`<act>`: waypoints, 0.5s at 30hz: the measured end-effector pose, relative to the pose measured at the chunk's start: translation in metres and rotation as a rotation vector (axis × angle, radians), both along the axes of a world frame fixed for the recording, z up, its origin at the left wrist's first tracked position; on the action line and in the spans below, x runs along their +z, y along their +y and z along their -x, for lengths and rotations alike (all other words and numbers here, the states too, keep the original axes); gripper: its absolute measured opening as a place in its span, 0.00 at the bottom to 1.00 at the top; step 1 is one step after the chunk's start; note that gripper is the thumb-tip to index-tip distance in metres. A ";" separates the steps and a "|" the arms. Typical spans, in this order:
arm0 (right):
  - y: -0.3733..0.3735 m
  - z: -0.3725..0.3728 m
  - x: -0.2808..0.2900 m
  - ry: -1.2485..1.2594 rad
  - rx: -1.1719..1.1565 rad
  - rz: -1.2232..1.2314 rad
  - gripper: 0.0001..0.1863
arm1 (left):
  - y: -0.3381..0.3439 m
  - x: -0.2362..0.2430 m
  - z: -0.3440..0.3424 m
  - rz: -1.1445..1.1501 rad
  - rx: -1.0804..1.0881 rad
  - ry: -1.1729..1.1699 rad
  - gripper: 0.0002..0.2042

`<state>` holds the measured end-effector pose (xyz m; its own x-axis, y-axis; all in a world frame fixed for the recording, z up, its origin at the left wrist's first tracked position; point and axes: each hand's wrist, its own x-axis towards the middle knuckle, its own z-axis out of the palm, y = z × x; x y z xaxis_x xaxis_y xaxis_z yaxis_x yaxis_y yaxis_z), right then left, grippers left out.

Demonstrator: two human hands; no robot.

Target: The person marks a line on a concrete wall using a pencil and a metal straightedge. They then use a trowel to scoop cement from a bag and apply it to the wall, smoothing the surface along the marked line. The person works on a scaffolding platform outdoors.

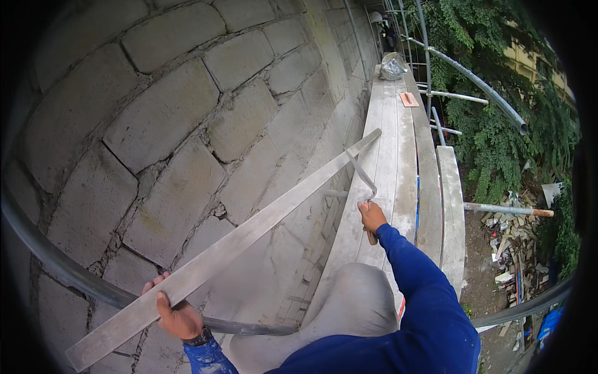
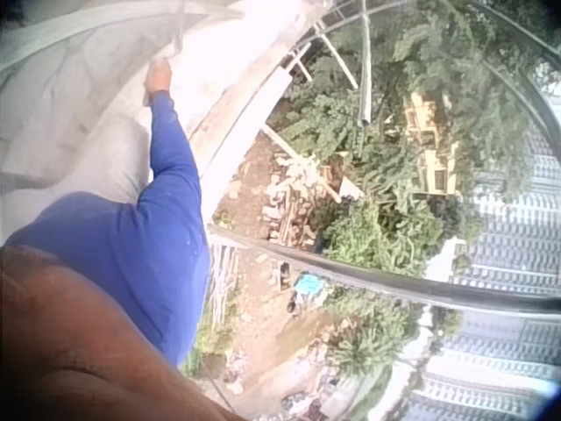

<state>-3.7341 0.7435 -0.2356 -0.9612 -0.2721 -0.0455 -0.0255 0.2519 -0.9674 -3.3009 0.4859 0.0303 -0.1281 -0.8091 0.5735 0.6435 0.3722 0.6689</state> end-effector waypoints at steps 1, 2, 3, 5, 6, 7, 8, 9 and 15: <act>0.004 -0.013 -0.007 0.026 0.033 0.068 0.26 | 0.000 0.001 0.006 0.000 -0.020 0.015 0.23; 0.004 -0.025 -0.016 0.046 0.068 0.141 0.24 | 0.000 0.002 0.012 0.005 -0.037 0.024 0.23; 0.004 -0.039 -0.024 0.210 0.071 0.049 0.23 | 0.002 0.003 0.015 -0.006 -0.037 0.028 0.22; -0.002 -0.066 -0.026 0.538 0.079 -0.119 0.21 | 0.002 0.004 0.014 -0.002 -0.037 0.016 0.22; -0.005 -0.077 -0.021 0.513 0.088 -0.130 0.21 | 0.001 0.004 0.014 0.001 -0.037 0.011 0.22; -0.005 -0.094 -0.004 0.484 0.100 -0.145 0.20 | 0.001 0.003 0.015 -0.017 -0.026 0.027 0.23; -0.003 -0.114 0.012 0.455 0.106 -0.163 0.19 | 0.002 0.004 0.014 -0.024 -0.024 0.031 0.24; -0.002 -0.134 0.024 0.511 0.190 -0.247 0.20 | 0.003 0.004 0.015 -0.031 -0.026 0.037 0.24; 0.007 -0.210 0.063 0.710 0.617 -0.352 0.23 | 0.005 0.005 0.009 -0.002 -0.012 0.033 0.25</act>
<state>-3.5241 0.7505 -0.1723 -0.4922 -0.8135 0.3097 -0.7903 0.2685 -0.5508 -3.3101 0.4905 0.0354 -0.1190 -0.8085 0.5763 0.6699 0.3630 0.6476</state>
